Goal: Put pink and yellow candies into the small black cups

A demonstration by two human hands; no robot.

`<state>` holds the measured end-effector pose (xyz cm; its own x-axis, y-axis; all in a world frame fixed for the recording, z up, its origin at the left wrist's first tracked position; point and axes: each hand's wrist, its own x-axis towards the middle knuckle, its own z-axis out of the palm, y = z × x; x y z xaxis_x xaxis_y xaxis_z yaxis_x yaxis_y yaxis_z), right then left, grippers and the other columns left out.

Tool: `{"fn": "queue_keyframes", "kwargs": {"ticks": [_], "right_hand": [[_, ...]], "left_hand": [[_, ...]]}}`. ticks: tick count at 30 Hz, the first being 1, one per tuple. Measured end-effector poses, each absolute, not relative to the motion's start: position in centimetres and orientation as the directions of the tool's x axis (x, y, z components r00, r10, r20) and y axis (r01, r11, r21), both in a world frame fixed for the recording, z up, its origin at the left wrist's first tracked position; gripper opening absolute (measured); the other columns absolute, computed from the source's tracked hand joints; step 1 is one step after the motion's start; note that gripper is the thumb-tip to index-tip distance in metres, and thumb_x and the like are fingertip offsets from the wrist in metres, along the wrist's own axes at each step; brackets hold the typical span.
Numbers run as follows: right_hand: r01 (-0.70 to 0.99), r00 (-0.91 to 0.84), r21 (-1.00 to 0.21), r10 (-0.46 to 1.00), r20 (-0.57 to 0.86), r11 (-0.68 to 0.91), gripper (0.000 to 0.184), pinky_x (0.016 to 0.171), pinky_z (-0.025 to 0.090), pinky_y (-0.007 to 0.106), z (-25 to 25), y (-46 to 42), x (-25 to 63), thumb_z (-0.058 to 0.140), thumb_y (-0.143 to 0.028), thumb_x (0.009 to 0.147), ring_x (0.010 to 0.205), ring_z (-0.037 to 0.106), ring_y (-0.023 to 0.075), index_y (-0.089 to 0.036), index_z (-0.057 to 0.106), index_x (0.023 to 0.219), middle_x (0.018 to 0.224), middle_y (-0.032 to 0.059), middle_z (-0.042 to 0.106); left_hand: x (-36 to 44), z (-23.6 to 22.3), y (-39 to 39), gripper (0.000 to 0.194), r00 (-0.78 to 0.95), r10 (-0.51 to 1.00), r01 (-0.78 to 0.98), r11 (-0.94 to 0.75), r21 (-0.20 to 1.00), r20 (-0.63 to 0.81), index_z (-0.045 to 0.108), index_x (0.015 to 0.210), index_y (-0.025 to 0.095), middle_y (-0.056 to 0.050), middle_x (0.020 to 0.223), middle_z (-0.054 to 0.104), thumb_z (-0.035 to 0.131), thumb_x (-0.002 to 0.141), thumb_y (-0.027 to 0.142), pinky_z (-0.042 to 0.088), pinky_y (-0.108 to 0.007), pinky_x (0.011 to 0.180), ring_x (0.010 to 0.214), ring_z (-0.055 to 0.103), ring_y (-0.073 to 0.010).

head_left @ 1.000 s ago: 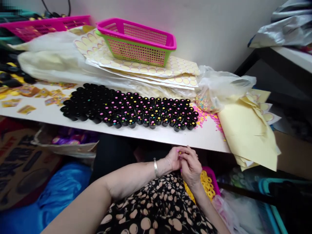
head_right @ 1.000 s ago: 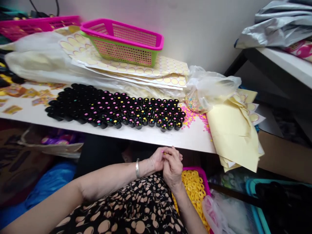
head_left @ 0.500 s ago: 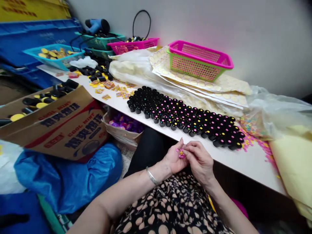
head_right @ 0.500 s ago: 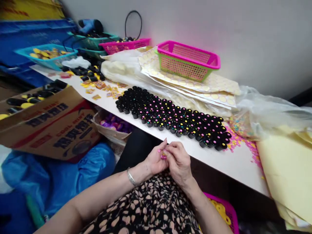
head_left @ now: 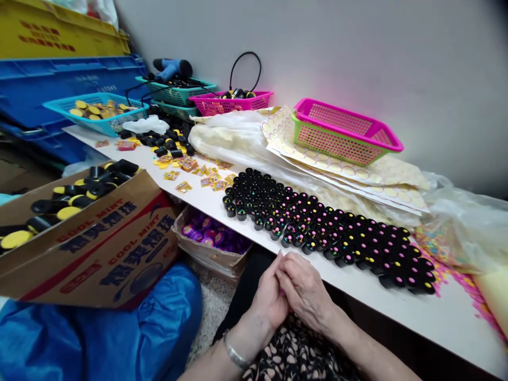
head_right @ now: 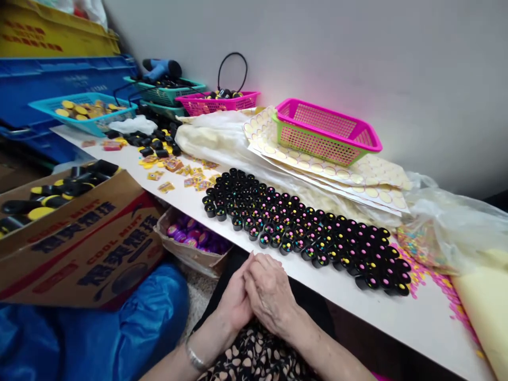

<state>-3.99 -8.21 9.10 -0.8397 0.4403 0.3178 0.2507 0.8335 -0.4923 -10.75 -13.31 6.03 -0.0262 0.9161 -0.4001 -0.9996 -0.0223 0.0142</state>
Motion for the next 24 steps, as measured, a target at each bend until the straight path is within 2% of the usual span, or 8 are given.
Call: {"fn": "queue_keyframes", "kwargs": {"ticks": [2,4,7,10,13,17,20,24], "right_hand": [[0.266,-0.833,-0.473,0.447,0.325,0.84,0.021,0.063,0.035,0.028,9.1,-7.8,-4.3,0.035,-0.015,0.085,0.069,0.043,0.0148,-0.018,0.049,0.07,0.071,0.0033,0.047],[0.308,-0.84,-0.415,0.45,0.303,0.856,0.019,0.063,0.035,0.029,9.1,-7.4,-4.4,0.035,-0.015,0.085,0.07,0.042,0.0151,-0.017,0.048,0.072,0.072,0.0034,0.047],[0.354,-0.856,-0.363,0.455,0.245,0.862,0.017,0.061,0.035,0.029,8.7,-6.8,-4.4,0.037,-0.013,0.084,0.07,0.042,0.0154,-0.017,0.046,0.071,0.073,0.0035,0.046],[0.362,-0.828,-0.42,0.494,0.265,0.832,0.017,0.06,0.036,0.027,7.8,-6.7,-4.9,0.035,-0.012,0.084,0.068,0.043,0.0147,-0.018,0.046,0.072,0.072,0.0033,0.045],[0.297,-0.802,-0.445,0.474,0.364,0.845,0.018,0.059,0.037,0.026,7.0,-6.8,-5.4,0.034,-0.01,0.084,0.066,0.043,0.014,-0.017,0.049,0.077,0.071,0.0034,0.046],[0.227,-0.814,-0.298,0.349,0.464,0.927,0.02,0.063,0.039,0.028,6.5,-6.8,-6.0,0.036,-0.008,0.083,0.071,0.046,0.0156,-0.015,0.054,0.08,0.069,0.0047,0.049],[0.236,-0.837,-0.23,0.318,0.446,0.944,0.022,0.064,0.039,0.029,6.7,-6.5,-6.2,0.036,-0.008,0.083,0.074,0.047,0.0168,-0.014,0.057,0.083,0.069,0.0057,0.05],[0.227,-0.882,-0.223,0.297,0.366,0.948,0.024,0.063,0.038,0.028,7.5,-5.7,-6.7,0.036,-0.005,0.081,0.07,0.046,0.0155,-0.014,0.057,0.078,0.069,0.0055,0.051]], "left_hand": [[-11.6,6.2,-13.8,0.015,-0.126,0.872,-0.992,-0.115,0.053,-0.474,0.063,0.08,0.011,-0.005,0.079,0.065,0.052,0.08,0.021,0.046,-0.021,0.077,0.076,0.06,-0.0107],[-12.3,6.3,-14.3,0.011,-0.23,0.835,-0.972,-0.173,0.158,-0.499,0.064,0.079,0.01,-0.006,0.083,0.065,0.054,0.076,0.011,0.046,-0.02,0.079,0.078,0.06,-0.0102],[-12.8,6.2,-14.7,0.01,-0.327,0.809,-0.928,-0.177,0.327,-0.489,0.066,0.079,0.008,-0.009,0.085,0.066,0.06,0.071,0.008,0.045,-0.025,0.083,0.083,0.06,-0.0145],[-13.0,5.8,-14.7,0.012,-0.376,0.781,-0.899,-0.178,0.399,-0.498,0.068,0.078,0.007,-0.01,0.085,0.066,0.064,0.067,0.01,0.044,-0.027,0.086,0.087,0.059,-0.0175],[-13.2,5.3,-14.4,0.013,-0.38,0.771,-0.905,-0.195,0.379,-0.511,0.068,0.077,0.009,-0.01,0.086,0.067,0.066,0.065,0.012,0.043,-0.026,0.085,0.088,0.059,-0.0172],[-13.6,4.8,-13.9,0.012,-0.355,0.764,-0.929,-0.222,0.297,-0.538,0.069,0.075,0.011,-0.007,0.085,0.067,0.068,0.063,0.013,0.041,-0.025,0.088,0.086,0.059,-0.0146],[-13.9,4.7,-13.6,0.011,-0.348,0.754,-0.935,-0.237,0.264,-0.557,0.068,0.072,0.012,-0.006,0.085,0.067,0.068,0.061,0.012,0.038,-0.027,0.092,0.093,0.057,-0.0167],[-14.4,5.0,-13.3,0.011,-0.358,0.756,-0.931,-0.247,0.268,-0.548,0.068,0.074,0.012,-0.007,0.088,0.067,0.066,0.064,0.01,0.038,-0.028,0.094,0.096,0.056,-0.0178]]}}
